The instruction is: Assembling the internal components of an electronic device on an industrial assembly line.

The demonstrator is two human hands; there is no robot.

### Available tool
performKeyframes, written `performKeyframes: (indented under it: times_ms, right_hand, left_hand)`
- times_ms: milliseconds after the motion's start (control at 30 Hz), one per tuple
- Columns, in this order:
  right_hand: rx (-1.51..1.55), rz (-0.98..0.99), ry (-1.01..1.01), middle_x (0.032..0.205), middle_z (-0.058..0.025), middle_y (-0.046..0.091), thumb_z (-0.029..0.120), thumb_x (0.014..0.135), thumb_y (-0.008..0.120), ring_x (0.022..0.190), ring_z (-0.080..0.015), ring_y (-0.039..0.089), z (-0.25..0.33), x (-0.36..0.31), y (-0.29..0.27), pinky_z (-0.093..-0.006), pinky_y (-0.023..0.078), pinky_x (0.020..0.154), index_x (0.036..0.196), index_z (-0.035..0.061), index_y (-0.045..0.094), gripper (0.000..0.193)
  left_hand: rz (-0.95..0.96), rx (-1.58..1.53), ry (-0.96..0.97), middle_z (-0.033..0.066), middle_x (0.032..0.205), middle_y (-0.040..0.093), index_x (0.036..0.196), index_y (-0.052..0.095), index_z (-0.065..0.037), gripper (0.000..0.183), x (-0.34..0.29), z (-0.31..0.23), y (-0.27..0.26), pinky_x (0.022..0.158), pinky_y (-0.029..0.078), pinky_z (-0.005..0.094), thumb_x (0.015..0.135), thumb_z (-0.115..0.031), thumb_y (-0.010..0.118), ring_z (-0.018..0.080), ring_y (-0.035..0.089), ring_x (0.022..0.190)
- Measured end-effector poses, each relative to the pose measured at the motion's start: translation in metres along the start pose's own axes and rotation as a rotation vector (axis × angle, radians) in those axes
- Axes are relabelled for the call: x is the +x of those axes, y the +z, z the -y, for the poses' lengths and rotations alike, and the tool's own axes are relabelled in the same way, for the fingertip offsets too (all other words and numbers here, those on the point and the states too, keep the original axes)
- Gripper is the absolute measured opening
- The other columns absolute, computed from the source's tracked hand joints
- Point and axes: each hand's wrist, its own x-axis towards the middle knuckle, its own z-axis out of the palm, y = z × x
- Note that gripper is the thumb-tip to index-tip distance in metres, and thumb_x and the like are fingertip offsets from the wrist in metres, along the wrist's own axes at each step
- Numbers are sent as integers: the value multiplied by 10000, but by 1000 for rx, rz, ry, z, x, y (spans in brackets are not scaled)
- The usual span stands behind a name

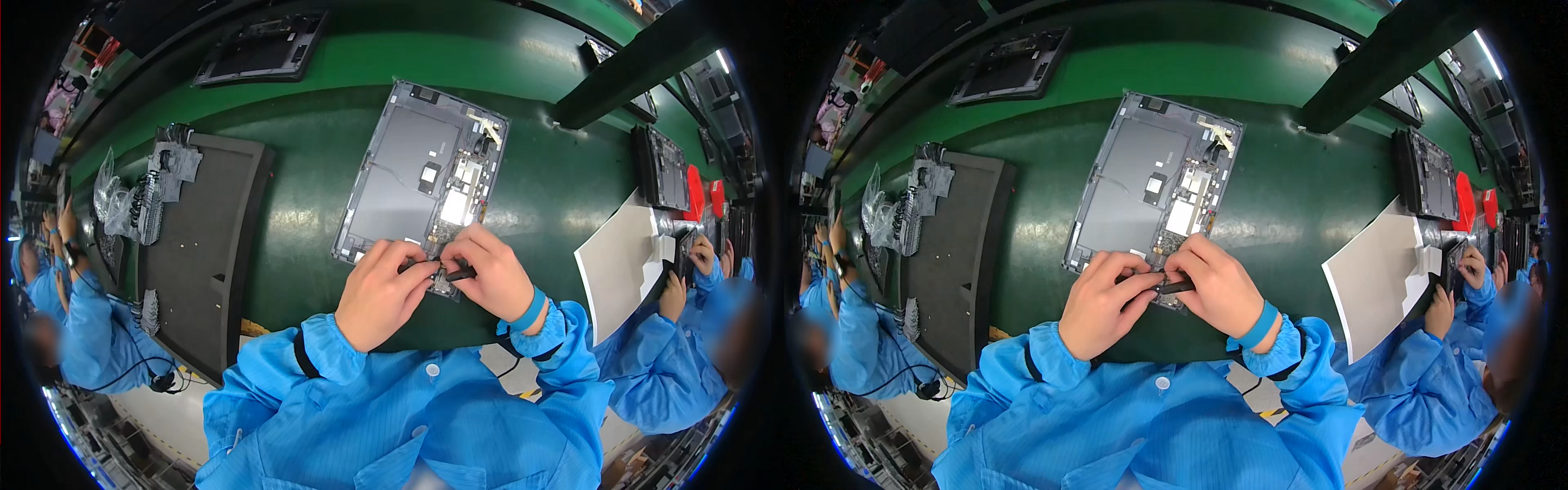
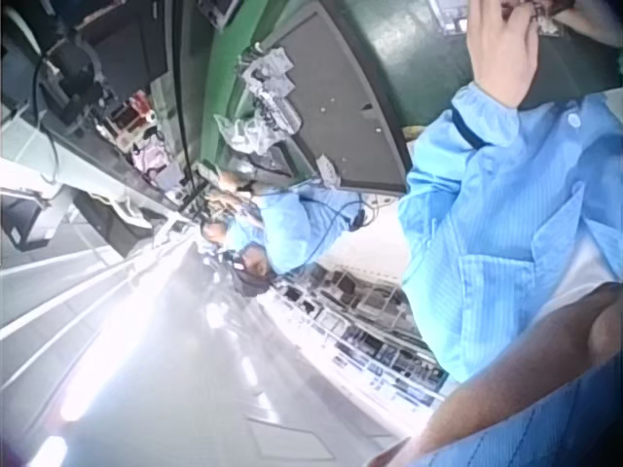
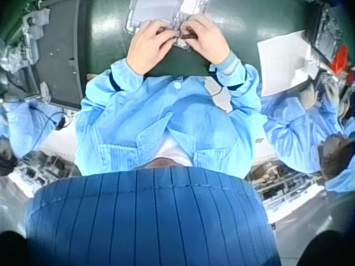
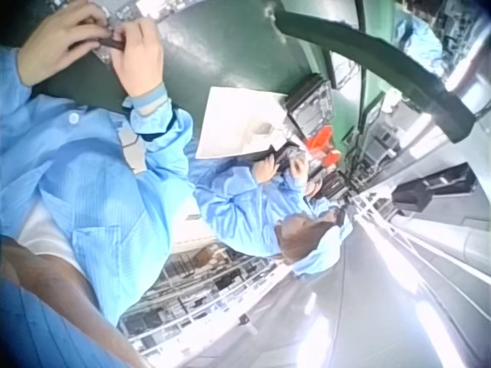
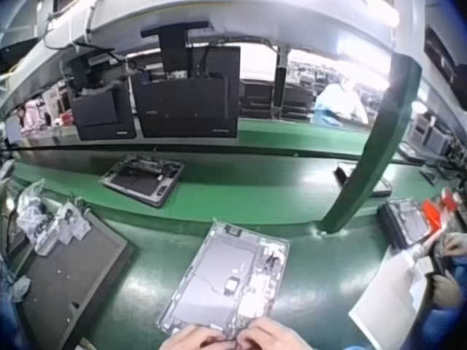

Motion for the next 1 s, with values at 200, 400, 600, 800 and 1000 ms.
performKeyframes:
  times_ms: [200, 400, 600, 800, 1000]
  right_hand:
    - [46, 21, 75, 864, -106, 511, -33, 696, 709, 743, -309, 586, 4, 2, -1, -385, 510, 667, 868, 26, 578, 224]
    - [2, 44, 52, 875, -109, 524, -51, 693, 707, 753, -319, 592, 5, 4, -3, -385, 515, 680, 893, 21, 596, 240]
    - [147, -38, 131, 859, -105, 561, -72, 714, 699, 720, -255, 608, 2, 1, 1, -342, 514, 656, 959, 17, 641, 268]
    - [120, -337, 308, 794, -60, 586, -39, 776, 702, 619, -120, 533, 4, -5, -11, -248, 440, 571, 939, 27, 676, 178]
    - [121, -320, 279, 843, -57, 598, -29, 783, 696, 659, -139, 577, 2, -16, -7, -273, 473, 591, 966, 37, 694, 195]
  left_hand:
    - [-31, 107, 37, 49, 1023, 587, 1014, 708, -84, 282, -3, -1, 5, 762, 507, 349, 737, -31, 726, 234, 574, 880]
    - [-9, 123, 34, 50, 1046, 585, 1071, 680, -73, 328, -5, -2, 5, 795, 499, 360, 747, -47, 722, 245, 568, 914]
    - [-11, 329, 49, 60, 1100, 570, 1158, 648, -70, 389, -13, -10, 14, 823, 494, 357, 773, -77, 706, 251, 555, 988]
    - [65, 563, 85, 96, 1134, 537, 1215, 626, -74, 475, -12, -22, 8, 902, 479, 397, 759, -144, 738, 292, 534, 1101]
    - [71, 254, 3, 111, 1130, 502, 1203, 634, -113, 537, -8, -7, 6, 930, 477, 421, 691, -131, 796, 338, 520, 1144]
